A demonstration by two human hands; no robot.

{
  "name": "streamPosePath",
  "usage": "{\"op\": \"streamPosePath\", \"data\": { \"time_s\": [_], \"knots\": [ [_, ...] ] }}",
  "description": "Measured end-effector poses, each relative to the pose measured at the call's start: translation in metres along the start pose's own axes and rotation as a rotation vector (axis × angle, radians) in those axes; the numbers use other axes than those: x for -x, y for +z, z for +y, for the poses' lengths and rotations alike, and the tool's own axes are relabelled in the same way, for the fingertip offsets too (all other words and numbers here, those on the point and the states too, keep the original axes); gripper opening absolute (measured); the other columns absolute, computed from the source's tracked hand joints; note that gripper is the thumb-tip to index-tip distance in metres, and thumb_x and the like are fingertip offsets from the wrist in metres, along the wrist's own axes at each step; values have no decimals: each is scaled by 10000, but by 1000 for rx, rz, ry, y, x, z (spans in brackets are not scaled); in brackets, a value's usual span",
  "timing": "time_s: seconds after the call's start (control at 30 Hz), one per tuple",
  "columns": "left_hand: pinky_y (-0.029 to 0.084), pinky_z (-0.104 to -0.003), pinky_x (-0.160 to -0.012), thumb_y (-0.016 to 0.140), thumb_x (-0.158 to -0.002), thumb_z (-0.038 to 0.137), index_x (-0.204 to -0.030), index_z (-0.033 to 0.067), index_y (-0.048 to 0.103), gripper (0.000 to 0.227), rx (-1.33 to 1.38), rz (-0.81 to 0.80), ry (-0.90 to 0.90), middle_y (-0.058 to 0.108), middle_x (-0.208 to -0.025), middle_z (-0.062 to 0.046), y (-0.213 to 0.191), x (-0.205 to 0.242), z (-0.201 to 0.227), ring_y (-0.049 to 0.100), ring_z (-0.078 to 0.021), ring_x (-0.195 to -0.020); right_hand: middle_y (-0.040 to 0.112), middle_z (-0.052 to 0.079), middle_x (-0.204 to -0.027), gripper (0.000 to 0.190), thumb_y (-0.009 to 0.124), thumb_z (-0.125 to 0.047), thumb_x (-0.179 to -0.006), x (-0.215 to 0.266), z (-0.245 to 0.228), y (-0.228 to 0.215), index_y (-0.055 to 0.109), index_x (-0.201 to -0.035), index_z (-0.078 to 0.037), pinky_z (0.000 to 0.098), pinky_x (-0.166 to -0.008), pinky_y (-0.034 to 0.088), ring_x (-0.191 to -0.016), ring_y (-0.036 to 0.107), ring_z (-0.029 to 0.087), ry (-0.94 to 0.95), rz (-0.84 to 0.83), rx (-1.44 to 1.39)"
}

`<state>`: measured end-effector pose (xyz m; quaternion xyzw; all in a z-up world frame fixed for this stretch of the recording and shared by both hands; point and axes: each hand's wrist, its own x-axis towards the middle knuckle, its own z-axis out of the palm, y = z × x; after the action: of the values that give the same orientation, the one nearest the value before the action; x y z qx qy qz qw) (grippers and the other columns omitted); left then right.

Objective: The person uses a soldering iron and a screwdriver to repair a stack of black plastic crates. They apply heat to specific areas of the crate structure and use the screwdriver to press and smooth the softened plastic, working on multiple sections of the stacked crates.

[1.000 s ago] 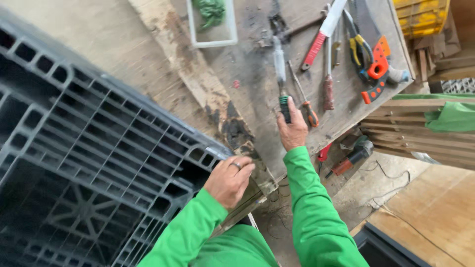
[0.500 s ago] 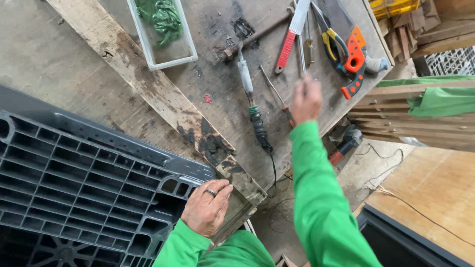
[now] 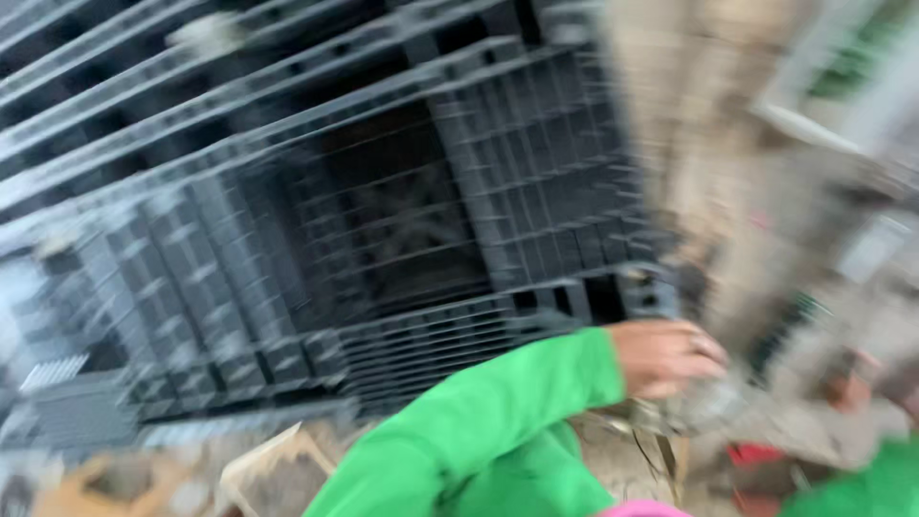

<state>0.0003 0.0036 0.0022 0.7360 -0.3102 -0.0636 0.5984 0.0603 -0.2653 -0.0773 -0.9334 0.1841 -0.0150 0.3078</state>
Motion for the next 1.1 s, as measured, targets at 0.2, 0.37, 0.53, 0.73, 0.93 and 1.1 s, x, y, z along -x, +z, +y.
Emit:
{"op": "streamPosePath", "data": {
  "time_s": [0.2,0.37,0.53,0.73,0.93,1.1],
  "knots": [
    [552,-400,-966,608,-942,114,-1231,72,624,292,-197,530,-194,676,-1149,-124,-128,98,53,653,-291,-1074,710,149,-1112,338,613,-134,-968,147,-223,-41,672,-1289,-44,359,-831,540,-895,683,252,-32,-491,-139],
    [529,-464,-967,596,-971,73,-1022,75,697,113,-971,877,-596,683,-1113,-103,-290,235,111,624,-333,-1097,696,156,-1154,323,565,-87,-976,217,-357,34,644,-1283,-28,377,-870,531,-1029,693,300,-481,-882,-269],
    [516,-420,-996,639,-1012,33,-1148,30,722,159,-952,855,-668,604,-1263,-171,-391,313,90,597,-360,-1157,647,189,-1054,265,602,-44,-976,248,-429,127,594,-1238,-6,438,-734,516,-900,640,404,-702,-924,-306],
    [409,-494,-1132,701,-938,109,-1319,25,627,398,-928,466,-575,644,-1333,-148,-446,342,59,586,-346,-1254,638,182,-1028,249,607,-46,-996,275,-447,182,595,-1241,-5,457,-711,505,-871,629,406,-729,-922,-270],
    [412,-461,-1040,748,-842,262,-1391,62,548,617,-713,211,-873,658,-1241,-114,-474,340,53,603,-310,-1157,638,170,-1021,261,599,-41,-1010,287,-454,198,580,-1266,1,420,-698,510,-839,638,365,-686,-936,-290],
    [442,-445,-981,746,-845,247,-1376,57,548,598,-787,254,-716,616,-1394,-115,-474,345,50,593,-312,-1198,631,174,-996,262,601,-39,-1003,289,-462,201,589,-1262,2,422,-683,500,-816,630,365,-692,-947,-255]
  ]
}}
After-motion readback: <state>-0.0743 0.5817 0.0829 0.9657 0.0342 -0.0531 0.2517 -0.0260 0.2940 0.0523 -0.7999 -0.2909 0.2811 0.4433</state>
